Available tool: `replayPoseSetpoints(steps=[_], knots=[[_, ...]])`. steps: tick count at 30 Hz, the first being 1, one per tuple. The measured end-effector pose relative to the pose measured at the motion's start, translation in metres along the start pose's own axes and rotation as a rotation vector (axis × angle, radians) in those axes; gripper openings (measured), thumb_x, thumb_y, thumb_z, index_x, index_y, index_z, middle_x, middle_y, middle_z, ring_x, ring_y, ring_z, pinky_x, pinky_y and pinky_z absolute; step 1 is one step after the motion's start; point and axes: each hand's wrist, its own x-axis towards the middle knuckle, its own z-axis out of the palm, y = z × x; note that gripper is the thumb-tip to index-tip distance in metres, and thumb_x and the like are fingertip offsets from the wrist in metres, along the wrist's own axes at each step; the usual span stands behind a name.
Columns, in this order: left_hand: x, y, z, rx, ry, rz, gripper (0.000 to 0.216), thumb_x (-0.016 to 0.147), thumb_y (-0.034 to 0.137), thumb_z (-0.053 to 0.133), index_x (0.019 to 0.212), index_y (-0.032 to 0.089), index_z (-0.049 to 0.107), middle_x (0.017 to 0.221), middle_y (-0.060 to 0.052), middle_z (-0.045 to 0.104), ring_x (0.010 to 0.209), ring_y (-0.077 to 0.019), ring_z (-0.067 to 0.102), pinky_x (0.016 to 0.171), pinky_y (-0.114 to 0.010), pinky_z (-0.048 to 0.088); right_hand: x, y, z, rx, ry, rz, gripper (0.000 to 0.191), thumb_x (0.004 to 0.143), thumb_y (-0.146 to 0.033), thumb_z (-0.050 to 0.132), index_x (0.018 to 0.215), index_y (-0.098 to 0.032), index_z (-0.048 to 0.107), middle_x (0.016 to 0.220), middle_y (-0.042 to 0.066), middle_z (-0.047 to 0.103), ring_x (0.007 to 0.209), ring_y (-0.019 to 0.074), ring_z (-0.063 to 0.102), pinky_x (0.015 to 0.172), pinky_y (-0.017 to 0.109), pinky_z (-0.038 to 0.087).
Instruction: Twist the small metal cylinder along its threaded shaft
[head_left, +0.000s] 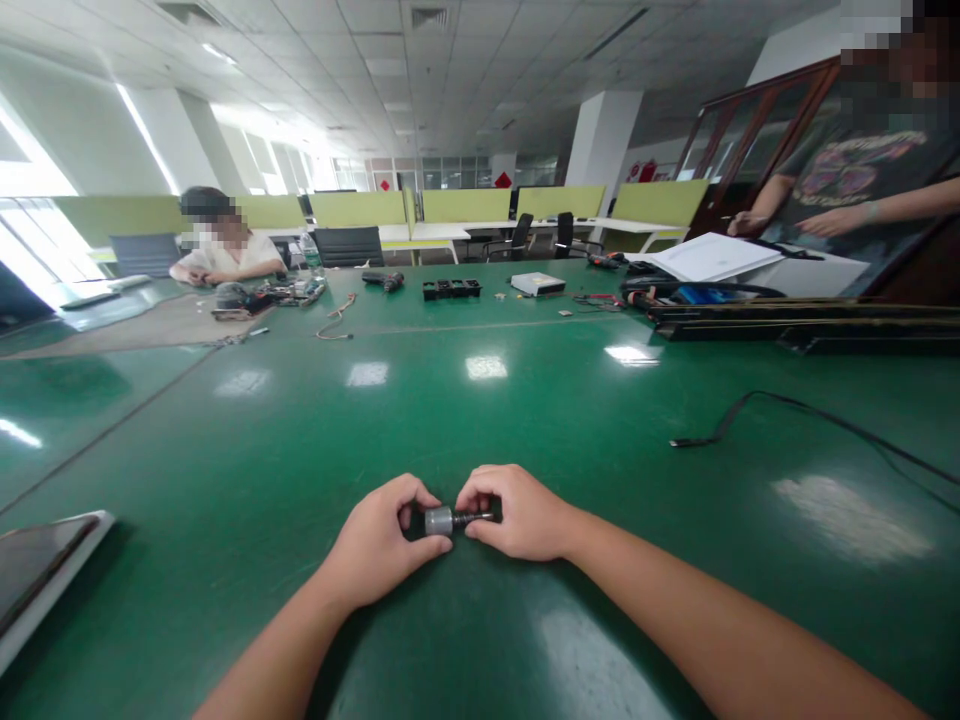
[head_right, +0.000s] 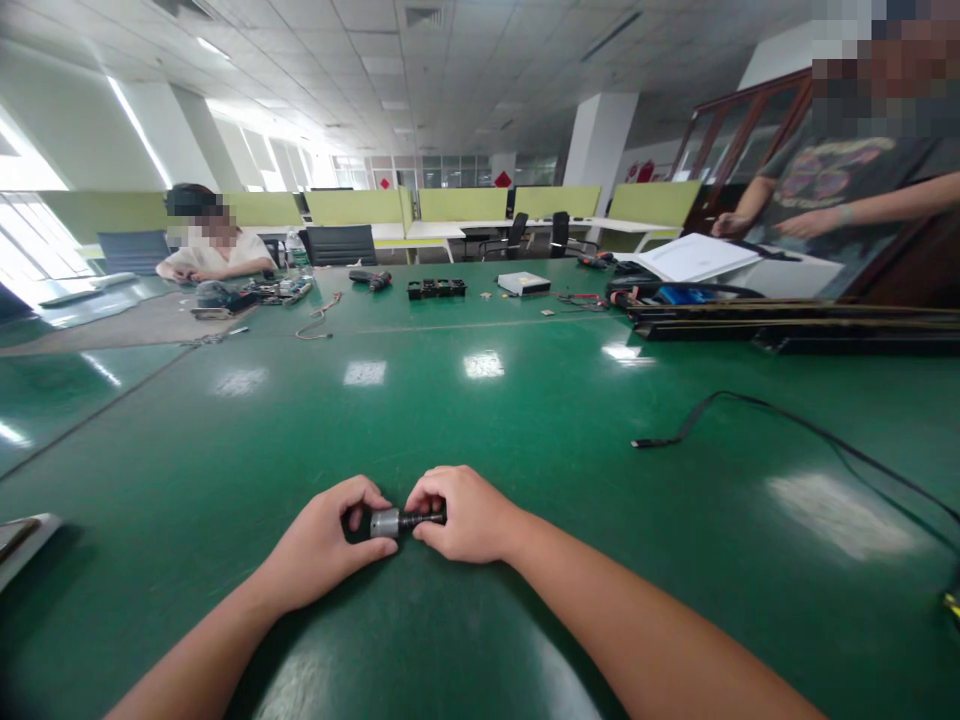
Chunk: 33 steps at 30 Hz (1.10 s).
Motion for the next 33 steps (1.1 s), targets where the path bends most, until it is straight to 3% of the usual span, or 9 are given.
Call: replayPoseSetpoints(steps=[9, 20, 33], knots=[[0.0, 0.0, -0.004, -0.014, -0.003, -0.006, 0.026, 0.067, 0.027, 0.077, 0.088, 0.021, 0.062, 0.078, 0.001, 0.059, 0.071, -0.0172, 0.053, 0.065, -0.026, 0.04, 0.002, -0.006, -0.004, -0.063, -0.051, -0.007, 0.009, 0.079, -0.019, 0.068, 0.087, -0.018, 0.072, 0.074, 0.001, 0.064, 0.072, 0.0154, 0.058, 0.07, 0.028, 0.042], [0.003, 0.004, -0.013, -0.035, -0.03, -0.04, 0.024, 0.069, 0.024, 0.075, 0.088, 0.022, 0.061, 0.084, 0.0, 0.062, 0.076, -0.019, 0.055, 0.069, -0.028, 0.04, 0.008, -0.007, -0.006, -0.063, -0.076, 0.012, 0.011, 0.08, -0.02, 0.068, 0.091, -0.019, 0.07, 0.078, 0.002, 0.066, 0.078, 0.0173, 0.058, 0.075, 0.031, 0.041], [0.0, 0.002, -0.008, -0.024, -0.001, -0.067, 0.021, 0.07, 0.026, 0.073, 0.088, 0.022, 0.063, 0.077, 0.002, 0.06, 0.072, -0.0174, 0.055, 0.065, -0.026, 0.037, 0.01, -0.008, -0.003, -0.076, -0.057, 0.031, 0.013, 0.076, -0.017, 0.07, 0.089, -0.019, 0.07, 0.075, 0.0, 0.062, 0.071, 0.0144, 0.056, 0.071, 0.027, 0.04]])
